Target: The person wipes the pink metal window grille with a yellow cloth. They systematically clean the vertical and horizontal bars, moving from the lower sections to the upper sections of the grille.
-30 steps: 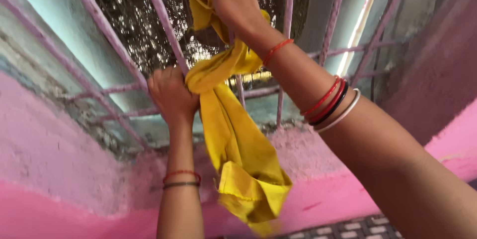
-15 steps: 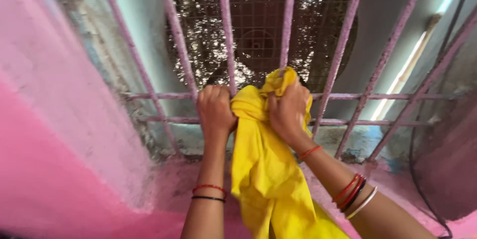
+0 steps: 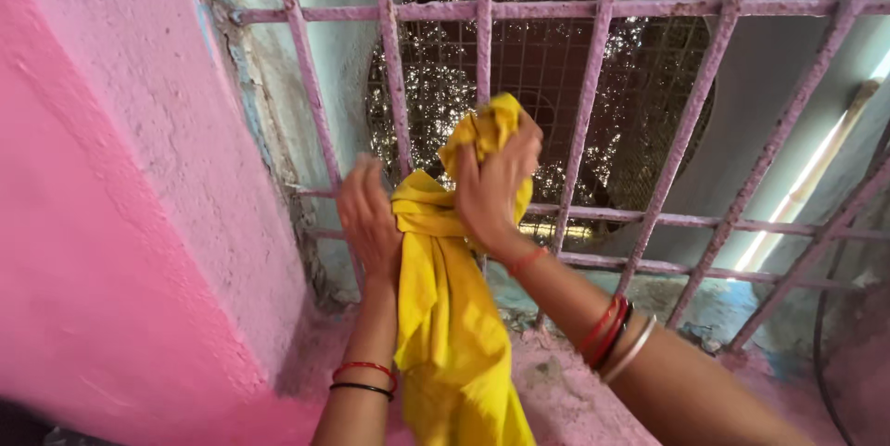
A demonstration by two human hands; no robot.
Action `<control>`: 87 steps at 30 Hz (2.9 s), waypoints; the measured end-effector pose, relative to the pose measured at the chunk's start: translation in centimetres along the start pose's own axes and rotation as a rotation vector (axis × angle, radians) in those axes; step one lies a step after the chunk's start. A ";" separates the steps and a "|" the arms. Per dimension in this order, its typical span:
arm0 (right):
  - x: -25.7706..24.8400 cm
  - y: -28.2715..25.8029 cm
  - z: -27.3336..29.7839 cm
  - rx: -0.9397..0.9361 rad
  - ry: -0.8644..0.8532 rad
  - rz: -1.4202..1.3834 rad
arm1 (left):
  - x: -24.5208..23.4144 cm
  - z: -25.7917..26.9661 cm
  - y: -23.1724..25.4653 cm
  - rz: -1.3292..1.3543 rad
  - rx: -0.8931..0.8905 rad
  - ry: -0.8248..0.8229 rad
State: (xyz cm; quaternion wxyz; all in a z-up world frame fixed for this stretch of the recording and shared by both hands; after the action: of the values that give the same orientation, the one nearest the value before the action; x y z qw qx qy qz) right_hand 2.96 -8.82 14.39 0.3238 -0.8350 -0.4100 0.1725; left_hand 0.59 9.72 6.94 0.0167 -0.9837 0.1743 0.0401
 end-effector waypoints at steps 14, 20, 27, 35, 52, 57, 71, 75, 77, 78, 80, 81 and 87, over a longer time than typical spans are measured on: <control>2.0 4.2 1.4 -0.014 -0.209 0.287 | 6.1 1.7 -3.2 0.202 0.059 -0.185; 0.3 3.9 3.5 -0.094 -0.284 0.423 | 6.0 2.1 -2.3 0.173 0.042 -0.194; 2.3 -0.6 -6.6 0.090 -0.233 -0.123 | 5.7 1.6 -2.1 0.117 0.006 -0.155; 3.2 0.7 -5.1 0.181 -0.319 0.155 | 5.0 1.4 -2.3 0.177 -0.031 -0.100; 4.2 -1.6 -10.9 0.265 -0.388 -0.408 | 3.9 0.0 -0.8 0.145 0.001 -0.121; 3.5 -2.6 -9.3 0.165 -0.127 -0.055 | 5.7 1.5 -2.8 0.180 -0.075 -0.145; 0.9 4.4 1.4 0.043 -0.496 0.462 | 6.6 3.0 -2.9 0.075 0.083 -0.140; 2.1 1.2 -6.0 0.082 -0.356 0.092 | 5.1 1.4 -1.5 0.135 0.065 -0.106; 2.8 -1.2 -8.8 0.037 -0.250 -0.059 | 4.2 0.6 -0.5 0.146 0.081 -0.057; 3.2 -1.8 -9.4 0.030 -0.212 -0.048 | 4.0 0.2 -0.4 0.152 0.066 -0.060; 3.8 -1.9 -9.4 0.002 -0.166 -0.022 | 4.1 0.3 -0.6 0.170 0.032 -0.075; 3.7 -1.4 -8.7 -0.020 -0.158 -0.006 | 4.2 0.5 -0.9 0.174 0.025 -0.079; 3.0 4.2 -0.3 -0.124 -0.258 0.470 | 5.5 2.0 -2.1 0.132 0.028 -0.110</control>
State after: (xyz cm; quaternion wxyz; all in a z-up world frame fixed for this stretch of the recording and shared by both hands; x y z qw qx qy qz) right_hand 7.33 -8.45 11.66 0.1682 -0.8966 -0.2528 0.3223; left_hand 6.34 9.84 4.50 0.0372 -0.9661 0.2380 0.0925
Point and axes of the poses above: each hand's wrist, its own z-axis away from the middle knuckle, its own x-axis out of the palm, y = z × x, the point moved 7 cm from there along -z, towards the middle knuckle, and after that the axes turned 10 degrees about x, right-handed, at the moved point
